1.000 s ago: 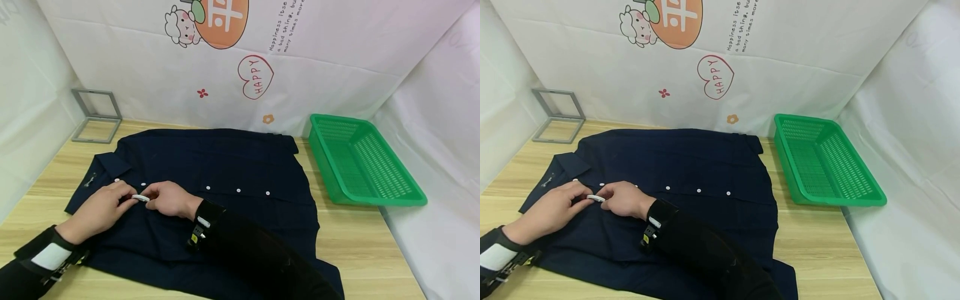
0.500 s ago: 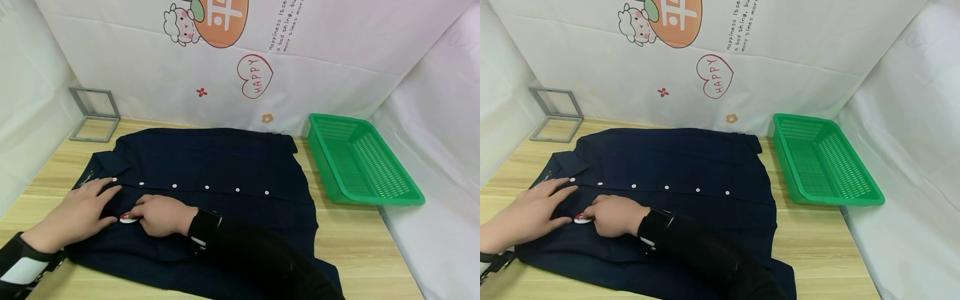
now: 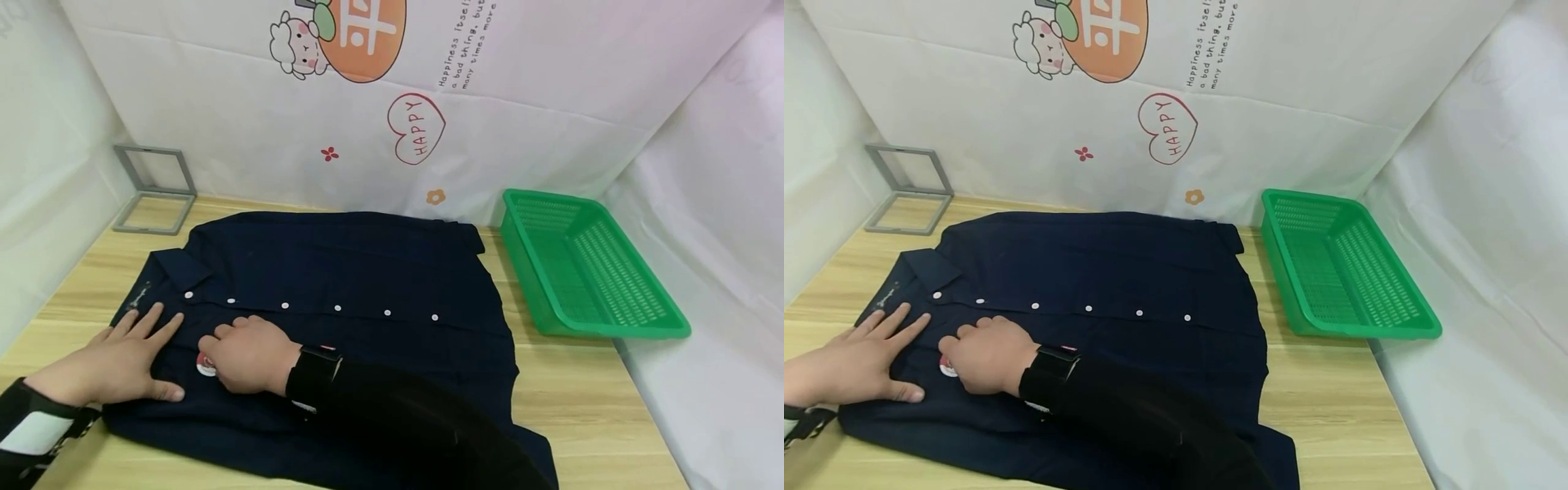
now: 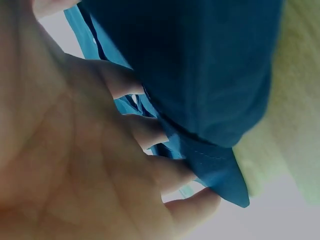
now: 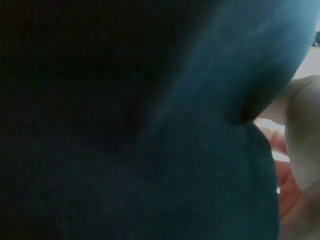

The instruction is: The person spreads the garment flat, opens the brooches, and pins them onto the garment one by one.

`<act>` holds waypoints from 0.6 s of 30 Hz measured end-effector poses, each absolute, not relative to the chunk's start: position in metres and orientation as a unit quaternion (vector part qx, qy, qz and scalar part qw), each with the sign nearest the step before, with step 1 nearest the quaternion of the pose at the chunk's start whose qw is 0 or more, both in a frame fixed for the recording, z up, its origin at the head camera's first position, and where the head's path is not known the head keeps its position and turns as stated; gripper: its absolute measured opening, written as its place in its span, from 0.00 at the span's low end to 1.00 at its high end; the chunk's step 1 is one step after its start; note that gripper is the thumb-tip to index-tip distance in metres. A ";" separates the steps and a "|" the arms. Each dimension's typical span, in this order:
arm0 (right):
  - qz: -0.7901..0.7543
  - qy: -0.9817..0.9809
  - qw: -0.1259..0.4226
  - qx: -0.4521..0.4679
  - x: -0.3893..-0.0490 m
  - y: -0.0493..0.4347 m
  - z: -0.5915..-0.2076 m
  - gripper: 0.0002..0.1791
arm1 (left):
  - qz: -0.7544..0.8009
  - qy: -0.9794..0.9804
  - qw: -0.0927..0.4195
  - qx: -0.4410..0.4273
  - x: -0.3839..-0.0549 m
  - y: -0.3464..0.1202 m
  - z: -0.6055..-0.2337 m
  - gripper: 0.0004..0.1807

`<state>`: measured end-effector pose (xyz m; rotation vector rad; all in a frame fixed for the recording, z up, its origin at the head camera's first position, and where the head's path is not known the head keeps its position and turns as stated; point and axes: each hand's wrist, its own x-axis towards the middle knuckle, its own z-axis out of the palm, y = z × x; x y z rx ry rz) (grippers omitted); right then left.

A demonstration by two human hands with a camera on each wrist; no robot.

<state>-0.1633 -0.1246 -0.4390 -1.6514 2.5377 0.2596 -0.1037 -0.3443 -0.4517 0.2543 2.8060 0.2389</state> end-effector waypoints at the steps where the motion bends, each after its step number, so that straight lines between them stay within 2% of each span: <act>1: 0.090 0.836 0.040 -0.540 -0.163 -0.125 -0.439 0.16 | 0.083 0.980 0.159 0.086 -0.104 -0.344 -0.451 0.74; 6: 0.095 0.848 0.000 -0.521 -0.159 -0.128 -0.438 0.13 | 0.078 0.979 0.172 0.074 -0.103 -0.343 -0.446 0.75; 9: 0.096 0.856 -0.004 -0.508 -0.158 -0.127 -0.438 0.15 | 0.077 0.979 0.174 0.070 -0.101 -0.343 -0.445 0.75; 14: 0.086 0.870 0.049 -0.484 -0.168 -0.109 -0.434 0.25 | 0.086 0.979 0.168 0.073 -0.101 -0.342 -0.447 0.76; 18: 0.087 0.872 0.100 -0.470 -0.180 -0.078 -0.428 0.28 | 0.097 0.979 0.166 0.074 -0.102 -0.343 -0.449 0.79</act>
